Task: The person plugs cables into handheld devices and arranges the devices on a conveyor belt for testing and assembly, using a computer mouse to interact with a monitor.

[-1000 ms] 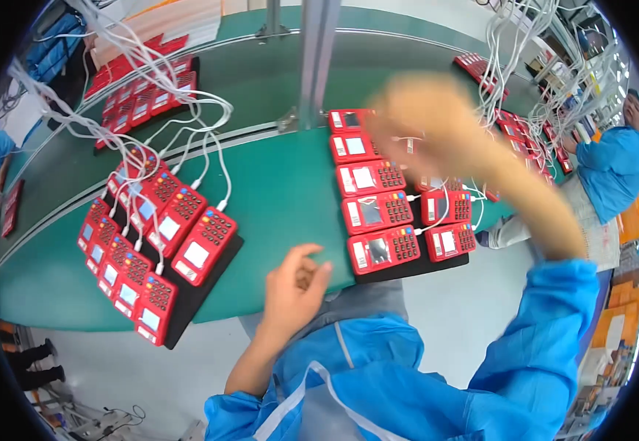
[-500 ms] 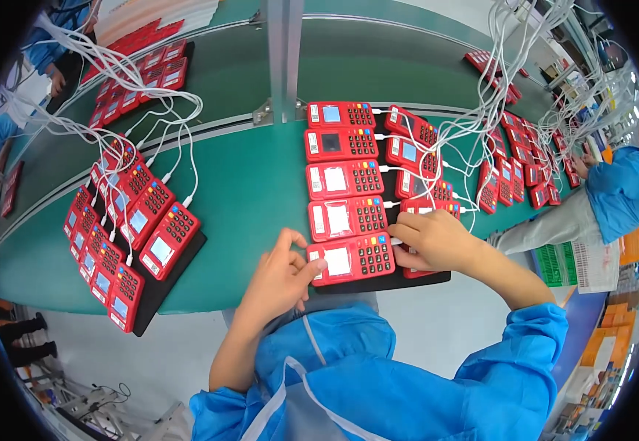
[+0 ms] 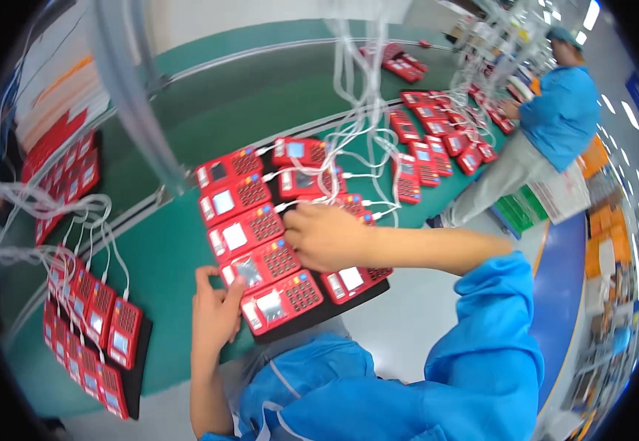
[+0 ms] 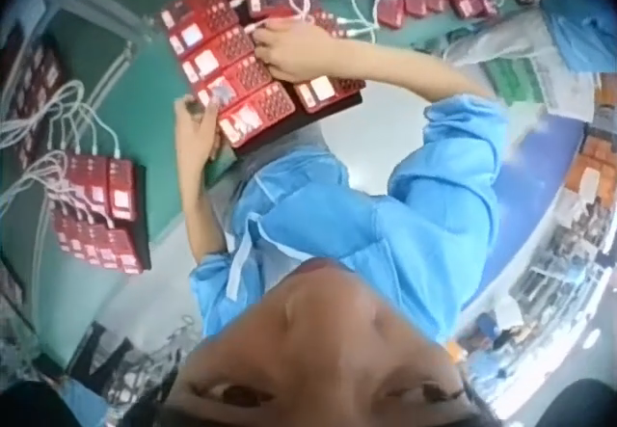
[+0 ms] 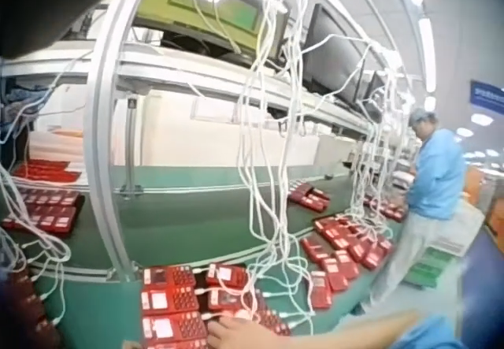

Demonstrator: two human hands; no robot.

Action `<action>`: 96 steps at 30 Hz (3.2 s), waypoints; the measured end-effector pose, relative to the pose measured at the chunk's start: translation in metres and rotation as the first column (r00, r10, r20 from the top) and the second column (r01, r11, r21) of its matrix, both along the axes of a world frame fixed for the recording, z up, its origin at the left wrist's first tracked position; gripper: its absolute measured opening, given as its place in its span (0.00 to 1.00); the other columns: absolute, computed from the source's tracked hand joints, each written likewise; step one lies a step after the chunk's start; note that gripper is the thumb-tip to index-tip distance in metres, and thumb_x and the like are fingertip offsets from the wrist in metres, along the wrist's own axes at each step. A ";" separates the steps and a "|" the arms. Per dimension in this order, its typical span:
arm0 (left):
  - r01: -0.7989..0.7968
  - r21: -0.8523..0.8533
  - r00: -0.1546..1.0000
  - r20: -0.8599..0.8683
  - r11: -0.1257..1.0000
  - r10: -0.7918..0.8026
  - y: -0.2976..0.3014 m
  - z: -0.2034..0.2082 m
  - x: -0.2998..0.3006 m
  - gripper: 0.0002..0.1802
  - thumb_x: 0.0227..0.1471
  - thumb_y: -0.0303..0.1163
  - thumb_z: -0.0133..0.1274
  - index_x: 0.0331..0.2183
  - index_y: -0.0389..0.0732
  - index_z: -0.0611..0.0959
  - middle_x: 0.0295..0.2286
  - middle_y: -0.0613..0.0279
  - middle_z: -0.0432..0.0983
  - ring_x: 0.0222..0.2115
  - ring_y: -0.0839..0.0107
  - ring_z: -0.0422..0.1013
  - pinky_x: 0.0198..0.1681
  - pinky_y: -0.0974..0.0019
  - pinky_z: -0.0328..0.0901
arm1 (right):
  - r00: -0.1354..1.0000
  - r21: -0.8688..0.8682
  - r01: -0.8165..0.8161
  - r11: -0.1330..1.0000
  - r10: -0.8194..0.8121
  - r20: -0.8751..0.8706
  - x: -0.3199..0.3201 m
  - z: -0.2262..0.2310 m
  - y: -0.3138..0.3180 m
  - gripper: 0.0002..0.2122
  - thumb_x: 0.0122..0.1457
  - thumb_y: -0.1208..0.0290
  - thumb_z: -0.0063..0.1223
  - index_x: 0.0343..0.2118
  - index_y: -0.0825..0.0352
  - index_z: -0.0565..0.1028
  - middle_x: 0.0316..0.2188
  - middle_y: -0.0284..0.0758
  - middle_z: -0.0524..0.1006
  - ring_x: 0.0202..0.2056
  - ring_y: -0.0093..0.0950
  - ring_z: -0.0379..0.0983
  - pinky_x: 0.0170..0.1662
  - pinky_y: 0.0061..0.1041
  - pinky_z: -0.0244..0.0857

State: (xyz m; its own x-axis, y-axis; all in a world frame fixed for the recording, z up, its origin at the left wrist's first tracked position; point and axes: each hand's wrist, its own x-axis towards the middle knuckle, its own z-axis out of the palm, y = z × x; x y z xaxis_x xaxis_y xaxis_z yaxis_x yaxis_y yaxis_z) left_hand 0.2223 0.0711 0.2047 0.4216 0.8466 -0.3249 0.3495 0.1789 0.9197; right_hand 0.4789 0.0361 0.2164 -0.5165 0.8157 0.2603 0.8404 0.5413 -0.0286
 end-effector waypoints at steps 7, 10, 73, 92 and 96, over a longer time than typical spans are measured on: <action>0.143 -0.072 0.990 0.016 0.987 -0.142 0.010 -0.001 -0.008 0.20 0.60 0.36 0.47 0.46 0.34 0.62 0.12 0.62 0.68 0.06 0.77 0.62 0.05 0.71 0.51 | 0.994 -0.139 -0.069 0.988 0.056 -0.094 0.010 0.018 0.014 0.10 0.51 0.65 0.55 0.31 0.67 0.73 0.31 0.38 0.72 0.32 0.35 0.73 0.33 0.35 0.68; 0.175 -0.086 0.985 0.005 0.981 -0.175 0.013 -0.001 -0.007 0.19 0.61 0.37 0.46 0.46 0.35 0.63 0.13 0.62 0.68 0.07 0.76 0.63 0.06 0.72 0.53 | 0.995 -0.225 -0.069 0.972 0.051 -0.084 0.007 0.030 0.014 0.09 0.54 0.66 0.52 0.31 0.67 0.74 0.23 0.38 0.74 0.24 0.39 0.74 0.23 0.37 0.68; 0.231 -0.058 0.973 0.043 0.971 -0.229 0.083 -0.013 0.001 0.22 0.58 0.39 0.51 0.46 0.33 0.66 0.16 0.61 0.71 0.10 0.76 0.66 0.09 0.71 0.58 | 0.983 -0.086 -0.172 0.981 0.165 -0.083 0.035 0.032 0.079 0.09 0.44 0.67 0.63 0.27 0.66 0.77 0.13 0.35 0.73 0.14 0.33 0.72 0.19 0.28 0.66; 0.128 -0.050 0.984 0.128 0.991 -0.120 0.147 -0.021 0.024 0.23 0.53 0.40 0.57 0.38 0.25 0.75 0.15 0.63 0.69 0.10 0.77 0.65 0.08 0.71 0.56 | 0.982 -0.246 -0.051 0.968 0.004 -0.189 0.042 0.025 0.121 0.10 0.46 0.73 0.58 0.32 0.68 0.75 0.24 0.42 0.75 0.25 0.40 0.73 0.30 0.35 0.67; 0.122 -0.015 0.983 0.138 0.992 -0.119 0.149 -0.025 0.025 0.23 0.52 0.40 0.58 0.34 0.26 0.76 0.14 0.63 0.69 0.09 0.77 0.64 0.08 0.72 0.56 | 0.924 -0.149 0.218 0.964 -0.253 -0.288 0.062 0.039 0.126 0.18 0.50 0.53 0.63 0.26 0.66 0.77 0.15 0.38 0.75 0.17 0.38 0.73 0.23 0.29 0.67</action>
